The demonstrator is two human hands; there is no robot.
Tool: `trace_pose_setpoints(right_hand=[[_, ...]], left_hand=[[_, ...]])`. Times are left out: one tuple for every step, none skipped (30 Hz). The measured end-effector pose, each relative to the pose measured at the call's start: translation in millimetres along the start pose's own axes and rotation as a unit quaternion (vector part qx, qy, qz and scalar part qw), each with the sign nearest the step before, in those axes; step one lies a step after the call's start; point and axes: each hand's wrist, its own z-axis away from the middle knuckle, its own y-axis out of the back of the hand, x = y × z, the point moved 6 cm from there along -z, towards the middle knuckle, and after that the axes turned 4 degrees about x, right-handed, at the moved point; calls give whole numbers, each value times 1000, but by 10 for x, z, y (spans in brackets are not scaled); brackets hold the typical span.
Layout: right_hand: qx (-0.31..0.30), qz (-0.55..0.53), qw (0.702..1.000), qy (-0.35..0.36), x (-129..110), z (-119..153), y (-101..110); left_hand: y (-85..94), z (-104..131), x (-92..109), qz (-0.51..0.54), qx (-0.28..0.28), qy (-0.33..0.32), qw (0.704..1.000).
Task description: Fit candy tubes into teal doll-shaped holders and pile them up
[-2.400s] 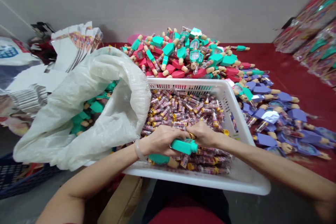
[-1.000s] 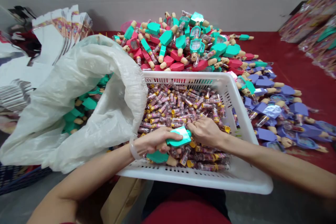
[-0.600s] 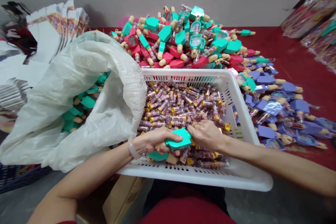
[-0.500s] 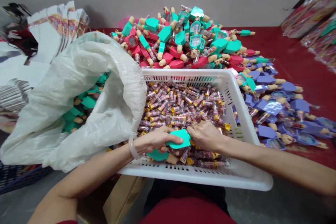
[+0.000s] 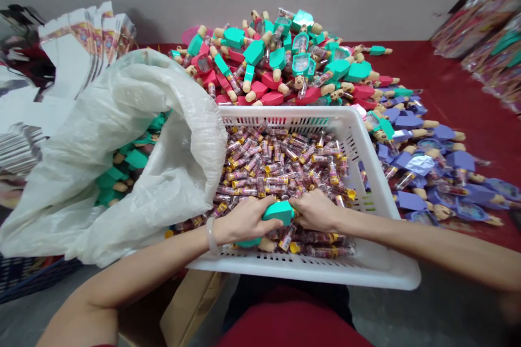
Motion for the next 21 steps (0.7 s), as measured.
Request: trace_pose_setpoints(right_hand=[[-2,2,1000,-2,14,-14,4],[-2,3,1000,-3,29,-33,16],[1,4,1000,-3,43,-56,37],[6,4,1000,-4,61,-83,66],[14,4,1000,-8,82,-113,101],[19,2,1000,-13,106,-142,136],[19,-3,1000,-18,128,-169,164],[11,-12,1000,-22,146,-192,179],[0,-21,999,-25,161,-208,184],[-11,-26,999,-29,173,-217,183],[-15,-25,999,-33,181,-219,179],[-11,-19,999,-36,186,-215,175],[-1,-9,999,-39,188,-207,172],[12,1,999,-38,184,-195,165],[25,9,999,-32,176,-182,157],[37,15,999,-23,165,-169,146],[48,21,999,-13,154,-156,139],[61,27,998,-3,145,-144,139],[77,35,996,5,140,-132,150],[96,44,994,13,135,-119,171],[116,52,992,21,125,-105,198]], left_hand=[[-6,5,0,-26,5,-3,1000],[-12,8,-1,-49,10,-5,999],[-18,7,-2,-72,14,-7,997],[-20,2,-1,-97,22,-11,995],[-21,-6,3,-125,32,-17,991],[-18,-15,13,-158,46,-26,986],[-13,-25,32,-191,65,-40,979],[-10,-32,58,-222,84,-57,970],[-9,-37,87,-245,101,-74,961],[-11,-40,110,-258,112,-87,956],[-13,-41,121,-258,115,-89,955],[-15,-41,123,-248,111,-83,959],[-17,-39,118,-229,101,-71,966],[-17,-34,110,-201,89,-56,974],[-10,-27,102,-163,79,-39,983],[3,-20,92,-113,73,-20,991],[21,-15,80,-50,70,-1,996],[35,-14,59,26,65,23,997],[37,-19,26,115,54,54,990],[16,-28,-13,210,30,88,973],[-30,-38,-46,306,-10,122,944]])
